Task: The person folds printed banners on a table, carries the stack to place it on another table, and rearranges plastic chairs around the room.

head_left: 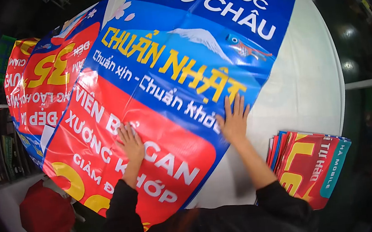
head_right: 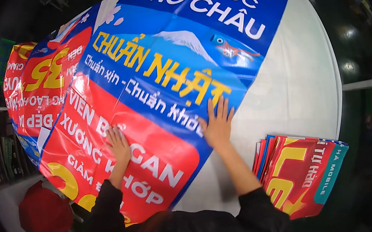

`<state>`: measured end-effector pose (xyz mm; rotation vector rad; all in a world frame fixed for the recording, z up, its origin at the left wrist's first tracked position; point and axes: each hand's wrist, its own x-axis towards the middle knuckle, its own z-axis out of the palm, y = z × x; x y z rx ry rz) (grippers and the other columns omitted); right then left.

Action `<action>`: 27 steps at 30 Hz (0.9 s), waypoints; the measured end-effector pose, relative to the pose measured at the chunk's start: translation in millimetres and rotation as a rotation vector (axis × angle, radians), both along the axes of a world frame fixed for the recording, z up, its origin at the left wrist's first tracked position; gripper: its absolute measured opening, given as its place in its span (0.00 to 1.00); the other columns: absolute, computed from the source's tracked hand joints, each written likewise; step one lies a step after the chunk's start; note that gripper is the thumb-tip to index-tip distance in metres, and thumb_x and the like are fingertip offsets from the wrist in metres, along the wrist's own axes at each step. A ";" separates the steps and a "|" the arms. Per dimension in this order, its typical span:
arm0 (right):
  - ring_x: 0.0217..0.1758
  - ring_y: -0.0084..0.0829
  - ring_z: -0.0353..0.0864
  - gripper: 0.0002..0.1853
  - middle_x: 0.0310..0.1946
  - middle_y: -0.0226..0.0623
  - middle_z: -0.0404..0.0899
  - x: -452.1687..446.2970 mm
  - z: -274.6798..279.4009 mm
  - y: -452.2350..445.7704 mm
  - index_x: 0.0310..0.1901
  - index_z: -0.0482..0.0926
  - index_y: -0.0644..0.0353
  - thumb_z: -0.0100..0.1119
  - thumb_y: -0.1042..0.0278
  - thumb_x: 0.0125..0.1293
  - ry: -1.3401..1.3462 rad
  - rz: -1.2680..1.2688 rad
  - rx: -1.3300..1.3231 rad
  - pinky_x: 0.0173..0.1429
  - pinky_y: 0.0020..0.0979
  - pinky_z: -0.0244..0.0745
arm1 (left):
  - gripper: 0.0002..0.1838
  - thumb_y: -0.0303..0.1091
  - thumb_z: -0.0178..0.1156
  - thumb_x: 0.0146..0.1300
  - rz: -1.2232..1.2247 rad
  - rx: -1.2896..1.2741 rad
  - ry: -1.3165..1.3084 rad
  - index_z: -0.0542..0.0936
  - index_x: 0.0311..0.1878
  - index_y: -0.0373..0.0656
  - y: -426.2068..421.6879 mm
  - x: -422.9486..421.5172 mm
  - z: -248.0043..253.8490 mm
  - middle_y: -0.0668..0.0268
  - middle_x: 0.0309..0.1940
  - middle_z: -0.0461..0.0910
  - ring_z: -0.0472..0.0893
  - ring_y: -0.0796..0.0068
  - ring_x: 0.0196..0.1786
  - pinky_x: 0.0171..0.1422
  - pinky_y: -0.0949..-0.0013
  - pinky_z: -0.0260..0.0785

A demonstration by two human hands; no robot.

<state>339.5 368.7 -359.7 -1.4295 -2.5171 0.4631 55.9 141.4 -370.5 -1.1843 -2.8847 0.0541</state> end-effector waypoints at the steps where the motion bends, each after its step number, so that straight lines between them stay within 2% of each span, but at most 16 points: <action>1: 0.69 0.51 0.41 0.36 0.66 0.54 0.44 2.1 -3.7 5.0 0.64 0.55 0.57 0.51 0.48 0.57 0.000 0.037 0.060 0.67 0.52 0.35 | 0.28 0.44 0.37 0.64 0.019 0.023 -0.009 0.52 0.67 0.50 3.5 1.0 0.2 0.60 0.68 0.44 0.41 0.58 0.71 0.63 0.33 0.32; 3: 0.70 0.49 0.41 0.35 0.66 0.53 0.44 6.9 -8.3 8.2 0.64 0.55 0.52 0.49 0.46 0.58 -0.005 0.099 0.111 0.67 0.52 0.35 | 0.27 0.45 0.38 0.64 0.072 0.107 -0.025 0.55 0.66 0.50 10.4 6.8 2.4 0.60 0.68 0.47 0.43 0.57 0.70 0.60 0.30 0.36; 5: 0.71 0.45 0.39 0.33 0.67 0.48 0.44 9.6 -19.2 20.5 0.65 0.52 0.46 0.41 0.41 0.61 -0.238 0.101 0.176 0.68 0.52 0.33 | 0.26 0.46 0.40 0.64 -0.033 0.185 -0.240 0.61 0.63 0.44 16.2 -6.9 6.9 0.55 0.65 0.53 0.50 0.54 0.68 0.63 0.37 0.43; 6: 0.71 0.45 0.39 0.33 0.67 0.47 0.44 6.9 -16.5 19.8 0.66 0.51 0.48 0.38 0.42 0.62 -0.401 0.014 0.185 0.68 0.52 0.32 | 0.26 0.46 0.44 0.63 -0.216 0.489 -0.539 0.65 0.58 0.37 14.9 -23.5 3.1 0.49 0.60 0.60 0.58 0.50 0.64 0.65 0.52 0.50; 7: 0.70 0.45 0.40 0.33 0.66 0.48 0.45 7.0 -13.6 19.9 0.66 0.51 0.49 0.40 0.44 0.62 -0.543 -0.151 0.228 0.68 0.53 0.34 | 0.26 0.44 0.45 0.63 -0.205 0.577 -0.690 0.65 0.57 0.34 15.1 -17.8 27.1 0.45 0.56 0.64 0.63 0.50 0.61 0.64 0.64 0.54; 8: 0.70 0.46 0.40 0.33 0.66 0.49 0.45 4.9 -4.7 7.0 0.65 0.51 0.51 0.42 0.46 0.62 -0.677 -0.322 0.271 0.67 0.53 0.35 | 0.26 0.44 0.46 0.63 -0.192 0.567 -0.822 0.65 0.57 0.35 4.9 -5.2 67.6 0.46 0.56 0.66 0.64 0.52 0.60 0.64 0.62 0.55; 11: 0.70 0.49 0.42 0.34 0.65 0.52 0.46 -33.5 28.8 -66.8 0.65 0.52 0.55 0.50 0.53 0.60 -0.412 -0.431 0.281 0.66 0.54 0.41 | 0.22 0.41 0.47 0.63 -0.560 0.744 -0.788 0.67 0.56 0.38 -41.8 7.6 104.5 0.47 0.55 0.67 0.65 0.52 0.60 0.63 0.62 0.56; 13: 0.69 0.51 0.43 0.36 0.65 0.54 0.47 -60.9 44.3 -167.4 0.64 0.53 0.56 0.55 0.58 0.56 -0.163 -0.238 0.406 0.65 0.55 0.45 | 0.20 0.37 0.49 0.60 -0.672 0.802 -0.653 0.69 0.54 0.37 -108.6 6.2 119.2 0.49 0.52 0.69 0.67 0.53 0.57 0.62 0.60 0.57; 14: 0.68 0.52 0.44 0.36 0.65 0.54 0.46 -74.3 47.6 -230.1 0.64 0.53 0.56 0.56 0.59 0.55 -0.070 -0.170 0.347 0.65 0.56 0.44 | 0.19 0.35 0.51 0.59 -0.700 0.774 -0.548 0.69 0.53 0.38 -145.7 -0.6 120.9 0.49 0.51 0.70 0.67 0.53 0.56 0.61 0.59 0.58; 17: 0.69 0.52 0.42 0.37 0.65 0.54 0.44 -109.0 46.5 -434.8 0.65 0.51 0.56 0.54 0.56 0.56 0.084 -0.004 0.101 0.66 0.57 0.39 | 0.18 0.30 0.53 0.56 -0.496 0.703 -0.539 0.71 0.51 0.38 -256.6 -57.2 86.0 0.51 0.50 0.70 0.68 0.53 0.55 0.60 0.58 0.59; 19: 0.70 0.52 0.37 0.39 0.66 0.54 0.41 -122.2 33.1 -557.1 0.65 0.50 0.55 0.55 0.51 0.55 0.035 0.111 -0.113 0.65 0.61 0.32 | 0.17 0.26 0.53 0.53 -0.363 0.645 -0.374 0.72 0.49 0.38 -337.4 -107.4 66.1 0.51 0.50 0.70 0.68 0.52 0.55 0.60 0.58 0.59; 21: 0.70 0.52 0.36 0.43 0.66 0.53 0.40 -138.5 37.1 -656.3 0.66 0.50 0.54 0.57 0.45 0.52 0.000 0.210 -0.221 0.63 0.64 0.30 | 0.17 0.24 0.53 0.52 -0.281 0.605 -0.214 0.72 0.47 0.37 -419.1 -154.9 73.7 0.52 0.49 0.70 0.68 0.52 0.54 0.60 0.59 0.60; 22: 0.70 0.52 0.35 0.45 0.66 0.53 0.40 -142.9 48.1 -677.6 0.66 0.50 0.54 0.57 0.44 0.50 -0.023 0.250 -0.268 0.62 0.65 0.30 | 0.16 0.24 0.53 0.52 -0.228 0.597 -0.173 0.72 0.47 0.37 -446.5 -172.6 84.6 0.52 0.49 0.70 0.68 0.52 0.54 0.59 0.59 0.60; 23: 0.70 0.52 0.35 0.46 0.67 0.53 0.40 -133.5 34.0 -695.5 0.66 0.50 0.54 0.58 0.42 0.49 -0.070 0.297 -0.281 0.62 0.66 0.29 | 0.16 0.24 0.52 0.52 -0.163 0.626 -0.143 0.72 0.47 0.37 -476.5 -178.6 64.5 0.52 0.49 0.70 0.68 0.52 0.54 0.59 0.60 0.60; 25: 0.70 0.51 0.34 0.51 0.67 0.52 0.38 -131.1 38.4 -718.1 0.66 0.50 0.53 0.60 0.37 0.43 -0.190 0.366 -0.265 0.61 0.67 0.30 | 0.16 0.23 0.52 0.52 -0.006 0.661 -0.192 0.73 0.47 0.38 -521.9 -211.3 67.0 0.53 0.48 0.72 0.70 0.55 0.52 0.57 0.63 0.62; 27: 0.70 0.51 0.34 0.51 0.67 0.52 0.37 -130.8 33.9 -722.0 0.66 0.49 0.52 0.61 0.38 0.42 -0.184 0.372 -0.248 0.61 0.66 0.30 | 0.16 0.24 0.52 0.52 0.168 0.734 -0.175 0.73 0.47 0.38 -553.8 -241.0 67.9 0.53 0.47 0.72 0.71 0.55 0.52 0.57 0.63 0.62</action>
